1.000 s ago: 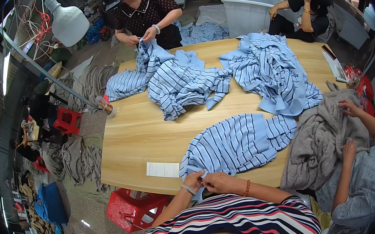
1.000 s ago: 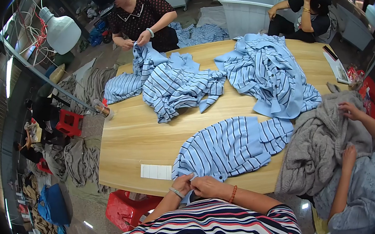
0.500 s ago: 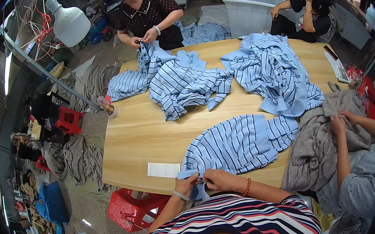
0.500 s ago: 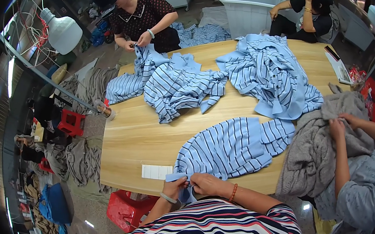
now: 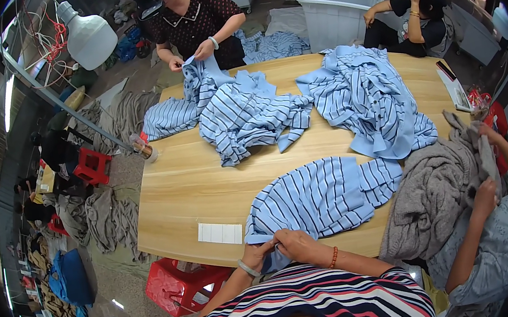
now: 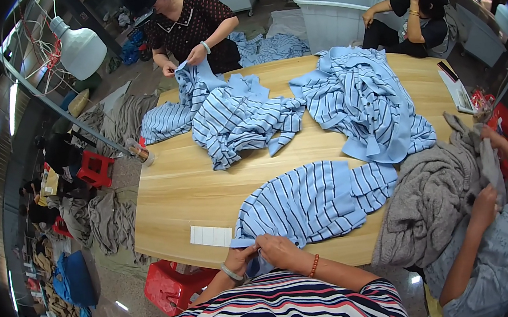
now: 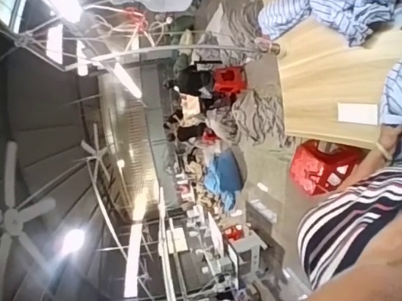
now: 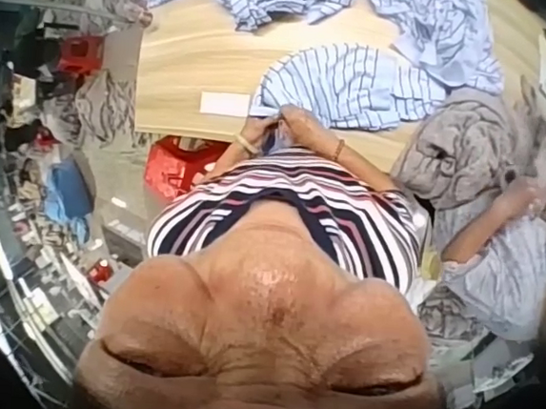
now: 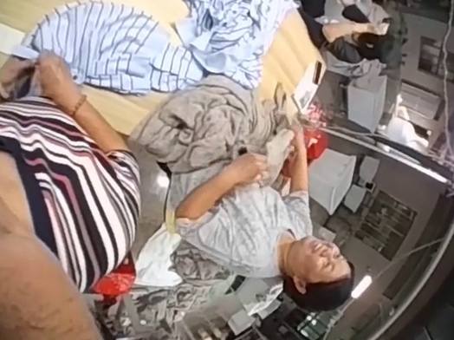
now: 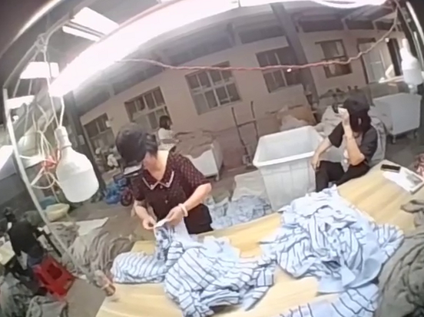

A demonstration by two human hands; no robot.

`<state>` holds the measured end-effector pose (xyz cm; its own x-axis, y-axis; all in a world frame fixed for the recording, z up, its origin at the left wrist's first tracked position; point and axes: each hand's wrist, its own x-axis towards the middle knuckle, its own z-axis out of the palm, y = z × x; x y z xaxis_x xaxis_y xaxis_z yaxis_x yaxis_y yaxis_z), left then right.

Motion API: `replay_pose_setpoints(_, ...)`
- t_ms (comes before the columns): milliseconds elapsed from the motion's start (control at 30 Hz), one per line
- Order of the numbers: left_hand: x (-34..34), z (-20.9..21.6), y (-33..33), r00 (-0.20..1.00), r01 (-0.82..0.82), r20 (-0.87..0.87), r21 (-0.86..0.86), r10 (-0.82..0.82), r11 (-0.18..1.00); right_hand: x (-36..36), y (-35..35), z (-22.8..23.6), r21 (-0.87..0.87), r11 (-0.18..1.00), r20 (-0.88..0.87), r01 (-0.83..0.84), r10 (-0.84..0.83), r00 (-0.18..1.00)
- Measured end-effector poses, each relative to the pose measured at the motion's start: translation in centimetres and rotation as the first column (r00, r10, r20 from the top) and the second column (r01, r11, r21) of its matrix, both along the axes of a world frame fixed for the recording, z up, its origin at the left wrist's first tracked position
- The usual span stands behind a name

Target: Inspecting and folding striped garments at a workstation.

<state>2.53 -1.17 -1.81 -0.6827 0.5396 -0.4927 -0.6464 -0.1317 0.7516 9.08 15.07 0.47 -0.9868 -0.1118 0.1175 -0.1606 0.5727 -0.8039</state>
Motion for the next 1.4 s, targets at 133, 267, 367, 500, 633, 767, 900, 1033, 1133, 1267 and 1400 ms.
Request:
replay_pose_setpoints(133,-0.4,-0.8,0.1,0.993,0.069,-0.084,-0.119,-0.079,0.991,0.5,0.2,-0.9,-0.031,0.998,-0.040,0.060,-0.062,0.997)
replay_pose_setpoints(267,-0.2,-1.8,0.2,0.983,0.076,-0.151,-0.206,-0.109,0.975,0.5,0.7,-0.7,0.064,0.998,0.034,0.012,-0.014,0.999)
replay_pose_setpoints(367,-0.7,-1.9,-0.5,0.914,0.291,-0.233,-0.193,-0.332,0.937,0.5,1.0,-1.4,0.067,0.998,0.005,0.012,-0.012,1.000)
replay_pose_setpoints(500,0.0,0.6,-0.2,0.522,0.287,-0.560,-0.595,-0.644,0.751,0.3,1.3,-2.7,0.001,0.997,0.031,0.077,-0.077,0.997)
replay_pose_setpoints(633,1.6,1.4,0.7,0.363,-0.025,-0.746,-0.607,-0.558,0.795,-0.3,1.8,-2.2,-0.063,0.994,0.136,0.084,-0.075,0.988)
replay_pose_setpoints(767,1.6,0.2,0.8,0.374,-0.044,-0.758,-0.590,-0.534,0.806,-0.5,1.8,-1.4,-0.110,0.990,0.210,0.091,-0.066,0.976)
replay_pose_setpoints(900,1.6,-0.7,0.8,0.378,-0.113,-0.787,-0.562,-0.488,0.819,-0.6,1.7,-1.9,-0.096,0.992,0.213,0.077,-0.055,0.975)
replay_pose_setpoints(1033,1.7,-0.9,0.8,0.425,-0.102,-0.777,-0.551,-0.465,0.828,-0.3,1.8,-2.2,-0.103,0.994,0.213,0.044,-0.021,0.977)
replay_pose_setpoints(1133,1.8,-1.6,0.5,0.536,-0.046,-0.697,-0.587,-0.476,0.808,-0.3,2.0,-2.3,-0.074,0.997,0.227,-0.038,0.054,0.972)
replay_pose_setpoints(1267,1.7,-2.5,0.1,0.594,-0.006,-0.661,-0.574,-0.459,0.819,-0.1,1.8,-3.2,-0.018,0.995,0.264,-0.103,0.104,0.959)
replay_pose_setpoints(1400,1.3,-2.9,0.0,0.667,0.028,-0.624,-0.526,-0.408,0.850,0.2,1.4,-4.3,-0.012,0.998,0.137,-0.068,0.069,0.988)
